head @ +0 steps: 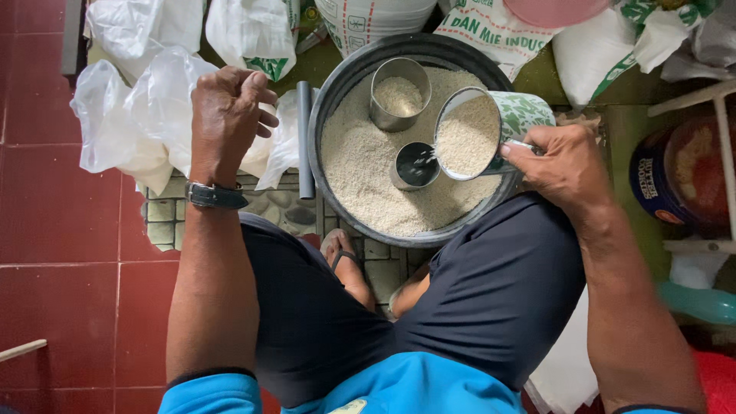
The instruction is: The person scoops rice from a large bucket into cups and then pours the rice from the cups into small plastic bags.
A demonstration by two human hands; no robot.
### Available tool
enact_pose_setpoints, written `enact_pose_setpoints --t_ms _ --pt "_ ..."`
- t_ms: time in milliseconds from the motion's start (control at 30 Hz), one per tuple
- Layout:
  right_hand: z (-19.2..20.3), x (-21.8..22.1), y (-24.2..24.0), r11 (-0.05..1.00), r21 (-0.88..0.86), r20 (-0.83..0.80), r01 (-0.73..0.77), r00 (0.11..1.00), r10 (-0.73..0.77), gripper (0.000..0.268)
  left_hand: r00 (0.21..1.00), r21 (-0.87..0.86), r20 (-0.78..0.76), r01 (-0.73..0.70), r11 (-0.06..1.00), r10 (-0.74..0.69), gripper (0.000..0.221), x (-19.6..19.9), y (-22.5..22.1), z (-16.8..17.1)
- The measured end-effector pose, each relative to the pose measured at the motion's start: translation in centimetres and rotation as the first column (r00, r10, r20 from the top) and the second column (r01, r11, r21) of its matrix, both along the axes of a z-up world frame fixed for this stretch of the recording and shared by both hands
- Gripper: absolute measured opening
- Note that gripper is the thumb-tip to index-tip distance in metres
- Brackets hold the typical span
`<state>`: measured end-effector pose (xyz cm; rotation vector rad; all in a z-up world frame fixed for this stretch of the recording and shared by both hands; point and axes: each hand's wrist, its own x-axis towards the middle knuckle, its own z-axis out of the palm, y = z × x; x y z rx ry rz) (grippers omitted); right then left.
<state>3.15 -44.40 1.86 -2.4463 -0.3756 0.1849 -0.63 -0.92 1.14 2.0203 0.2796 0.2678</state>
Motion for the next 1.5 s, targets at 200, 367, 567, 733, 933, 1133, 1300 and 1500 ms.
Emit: enact_pose_setpoints --t_ms 200,367,567,733,933,1133,1300,1500 --pt "1.0 -0.3 0.9 0.999 0.015 0.085 -0.038 0.996 0.037 0.056 1.000 0.013 -0.009 -0.022 1.000 0.022 0.027 -0.4 0.0 0.3" --pt "0.1 -0.2 0.2 0.998 0.056 0.026 -0.022 0.999 0.021 0.049 1.000 -0.011 -0.005 -0.024 1.000 0.024 0.028 -0.6 0.0 0.3" --pt "0.1 -0.4 0.3 1.000 -0.011 0.093 -0.016 0.996 0.017 0.045 1.000 0.013 0.007 -0.017 1.000 0.017 0.028 -0.8 0.2 0.3" --pt "0.6 -0.4 0.4 0.998 -0.052 0.126 -0.046 0.991 0.052 0.053 1.000 0.020 0.027 0.001 1.000 -0.001 0.028 -1.0 0.6 -0.1" --pt "0.4 -0.4 0.7 0.996 -0.057 0.128 -0.067 0.989 0.074 0.056 1.000 0.030 0.026 -0.007 1.000 0.006 0.028 -0.7 0.7 -0.3" --pt "0.6 -0.6 1.0 0.997 -0.041 0.097 -0.070 0.993 0.074 0.053 0.999 0.042 0.032 0.002 0.999 -0.003 0.029 -0.8 0.6 -0.2" --pt "0.1 -0.3 1.0 0.992 -0.077 0.199 -0.104 0.973 0.117 0.058 1.000 0.021 0.004 -0.018 1.000 0.018 0.026 -0.8 0.5 -0.3" --pt "-0.5 -0.2 0.6 0.988 -0.084 0.225 -0.131 0.963 0.147 0.055 1.000 0.027 0.014 -0.009 1.000 0.009 0.027 -0.7 0.5 -0.2"
